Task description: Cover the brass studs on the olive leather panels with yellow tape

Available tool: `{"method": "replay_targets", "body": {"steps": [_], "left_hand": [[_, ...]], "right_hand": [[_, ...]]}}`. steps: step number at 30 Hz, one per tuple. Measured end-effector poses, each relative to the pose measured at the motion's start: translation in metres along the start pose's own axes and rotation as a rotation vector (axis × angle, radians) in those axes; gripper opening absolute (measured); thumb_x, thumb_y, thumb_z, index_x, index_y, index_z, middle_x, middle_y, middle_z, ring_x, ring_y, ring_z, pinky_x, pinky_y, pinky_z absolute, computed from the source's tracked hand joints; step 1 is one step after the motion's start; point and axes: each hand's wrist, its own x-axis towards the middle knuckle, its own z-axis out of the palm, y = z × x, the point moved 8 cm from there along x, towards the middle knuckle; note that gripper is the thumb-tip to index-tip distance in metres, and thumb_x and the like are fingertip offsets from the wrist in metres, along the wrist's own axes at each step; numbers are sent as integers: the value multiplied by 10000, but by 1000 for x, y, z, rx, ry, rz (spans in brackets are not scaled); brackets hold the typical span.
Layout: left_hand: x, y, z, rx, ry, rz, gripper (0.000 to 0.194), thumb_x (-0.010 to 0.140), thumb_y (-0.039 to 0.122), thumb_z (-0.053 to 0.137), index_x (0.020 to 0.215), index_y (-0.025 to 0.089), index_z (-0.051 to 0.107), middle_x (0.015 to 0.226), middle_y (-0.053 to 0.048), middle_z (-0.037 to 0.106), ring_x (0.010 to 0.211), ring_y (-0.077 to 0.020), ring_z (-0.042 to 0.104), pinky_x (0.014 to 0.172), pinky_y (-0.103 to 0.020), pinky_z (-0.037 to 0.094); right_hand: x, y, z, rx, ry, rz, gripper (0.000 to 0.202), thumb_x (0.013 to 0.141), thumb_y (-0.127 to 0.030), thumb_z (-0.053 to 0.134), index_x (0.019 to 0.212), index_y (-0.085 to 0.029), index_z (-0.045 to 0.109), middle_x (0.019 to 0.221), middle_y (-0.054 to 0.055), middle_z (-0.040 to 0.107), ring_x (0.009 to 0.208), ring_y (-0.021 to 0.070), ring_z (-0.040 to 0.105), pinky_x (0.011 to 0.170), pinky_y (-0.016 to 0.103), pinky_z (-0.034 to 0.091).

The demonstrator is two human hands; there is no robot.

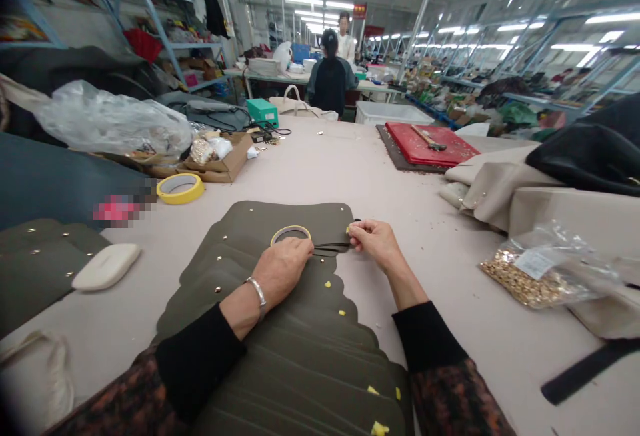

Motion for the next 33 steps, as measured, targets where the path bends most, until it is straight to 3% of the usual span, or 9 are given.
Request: {"method": "replay_targets", "body": {"steps": [4, 9, 16, 25, 27, 33], "left_hand": [[1, 1, 9, 8, -63, -5, 147, 920, 134, 404, 936, 181, 541, 901, -64, 624, 881, -200, 564, 709, -296, 465], [-1, 3, 8, 37, -75, -11, 152, 921, 132, 395, 944, 182, 537, 898, -61, 629, 861, -209, 571, 676, -296, 466], [-1, 3, 7, 57, -77, -19, 161, 916, 123, 391, 955, 182, 536, 876, -60, 631, 838, -208, 578, 662, -292, 465], [-1, 4, 9, 61, -138, -40, 177, 934, 143, 359, 975, 183, 527, 916, -62, 630, 874, -210, 575, 694, -301, 467], [-1, 3, 10, 64, -128, -43, 170, 938, 155, 361, 974, 184, 524, 907, -61, 630, 871, -212, 575, 686, -302, 465], [-1, 3, 9, 64, -109, -43, 156, 931, 145, 374, 956, 183, 523, 892, -50, 635, 857, -217, 582, 668, -308, 466]], "right_hand": [[6, 14, 6, -173, -24, 75, 187, 677, -324, 644, 655, -141, 610, 490, -26, 563, 340, 57, 441, 332, 168, 353], [5, 13, 6, -318, -23, 40, 153, 696, -289, 597, 644, -145, 604, 493, -25, 561, 344, 62, 459, 341, 165, 350], [1, 18, 3, -226, -65, 71, 165, 692, -307, 598, 648, -148, 580, 501, -19, 555, 386, 69, 470, 378, 169, 386], [5, 13, 6, -441, -49, -35, 181, 724, -312, 566, 653, -153, 614, 484, -22, 561, 373, 65, 462, 362, 158, 332], [7, 16, 4, -403, -58, -19, 165, 712, -315, 591, 679, -156, 622, 488, -23, 564, 370, 66, 460, 363, 163, 337], [2, 26, 0, 19, -148, 135, 286, 637, -402, 709, 650, -146, 582, 524, -19, 560, 398, 58, 468, 397, 175, 402]]}}
